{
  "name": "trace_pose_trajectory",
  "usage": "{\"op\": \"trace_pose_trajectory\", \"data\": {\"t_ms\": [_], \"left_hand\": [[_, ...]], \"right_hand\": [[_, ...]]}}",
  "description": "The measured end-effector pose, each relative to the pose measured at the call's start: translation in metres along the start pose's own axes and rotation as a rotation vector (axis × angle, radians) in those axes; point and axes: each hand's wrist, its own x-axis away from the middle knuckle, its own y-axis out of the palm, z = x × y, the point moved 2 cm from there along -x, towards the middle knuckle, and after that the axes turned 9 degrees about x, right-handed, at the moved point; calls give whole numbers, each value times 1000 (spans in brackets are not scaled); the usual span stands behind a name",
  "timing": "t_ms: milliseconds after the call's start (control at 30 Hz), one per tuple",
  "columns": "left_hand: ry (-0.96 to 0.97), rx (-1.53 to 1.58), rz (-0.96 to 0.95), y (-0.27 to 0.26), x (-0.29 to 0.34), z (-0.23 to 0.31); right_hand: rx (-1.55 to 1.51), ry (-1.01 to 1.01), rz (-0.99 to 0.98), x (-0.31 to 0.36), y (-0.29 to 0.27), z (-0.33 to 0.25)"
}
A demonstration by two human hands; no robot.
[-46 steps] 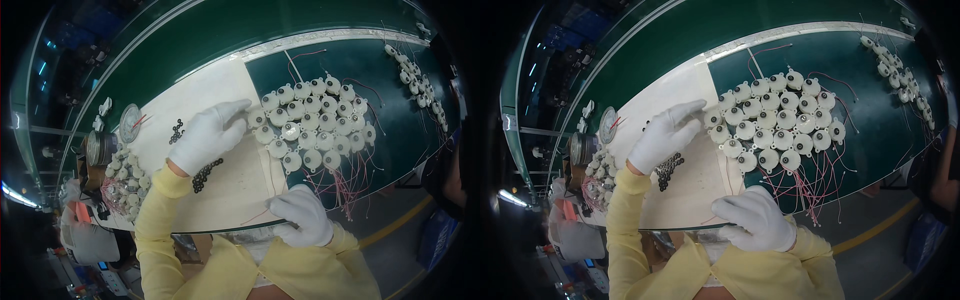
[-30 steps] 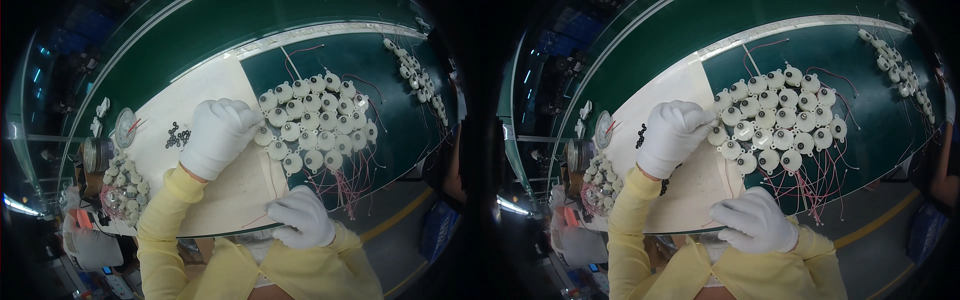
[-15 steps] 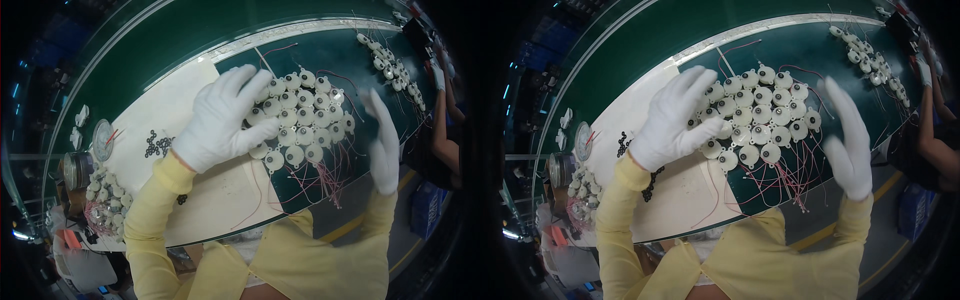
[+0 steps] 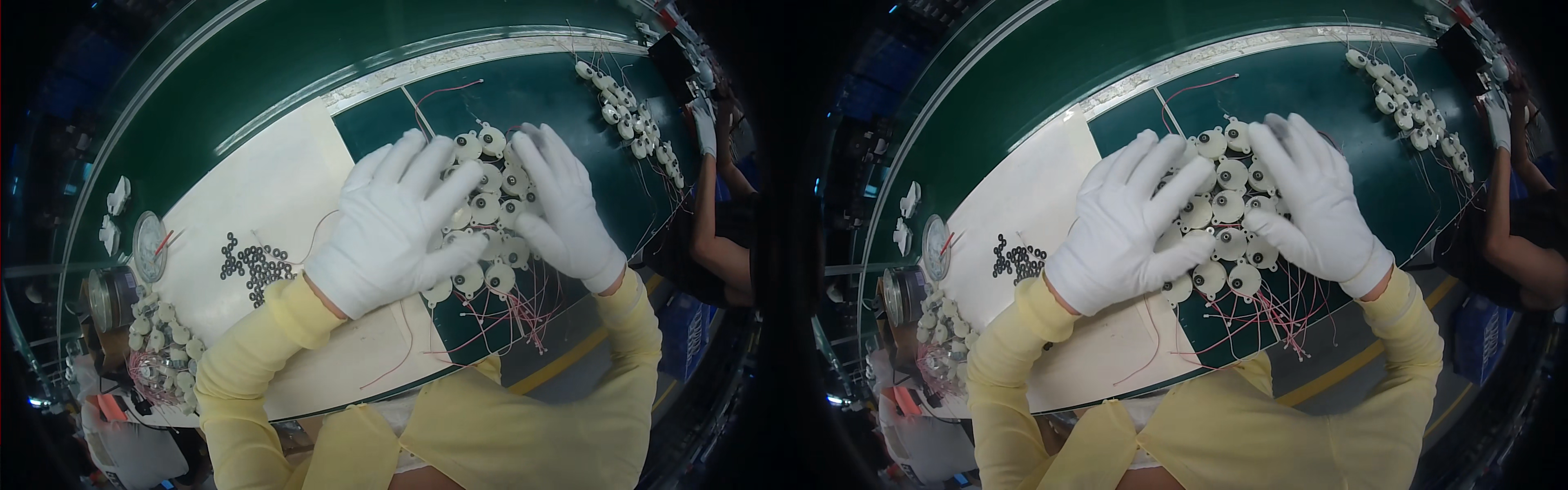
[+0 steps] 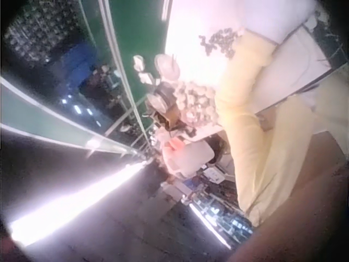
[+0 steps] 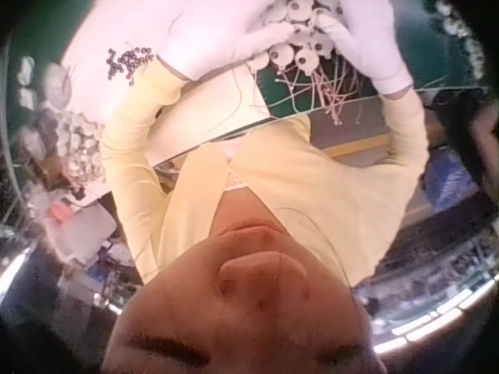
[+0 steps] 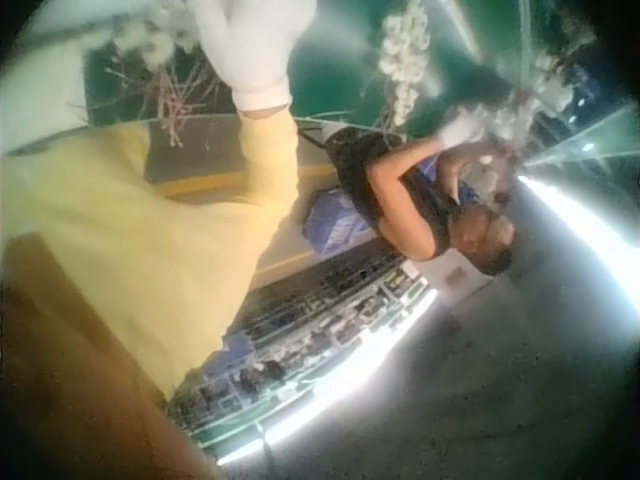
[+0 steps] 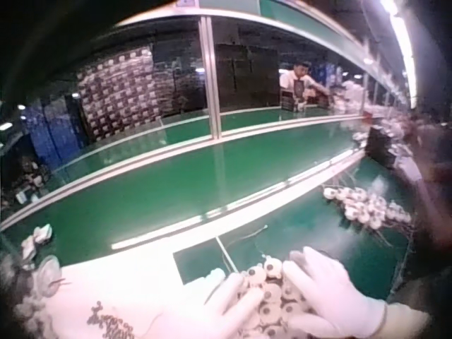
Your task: The person assembles small white circular electronic components by inserting black washers into their centers. They then use a red-handled brush to apply a white substance from a container onto the components. The person handles the components one at a time, placing them on a green workbench.
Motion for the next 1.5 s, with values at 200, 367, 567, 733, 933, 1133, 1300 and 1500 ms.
{"op": "trace_pose_trajectory", "data": {"t_ms": [200,367,567,733,933,1133,1300,1500], "left_hand": [[-40,10,-66,21,-2,1],[-58,32,-84,26,-3,0],[-12,33,0,24,-1,-1],[1,72,80,15,-12,12],[-57,81,134,38,-7,2],[-132,50,139,44,7,4],[-84,53,258,48,9,3],[-94,65,256,40,6,37]], "right_hand": [[114,-143,-38,-23,7,-18],[127,-145,-54,-22,10,-20],[37,-151,-88,-21,12,-10],[87,-249,-32,-53,-10,-2],[80,-363,-114,-79,21,-5],[-148,-338,-290,-81,16,-12],[-88,-308,-243,-83,24,-3],[-68,-151,-157,-46,-7,-20]]}}
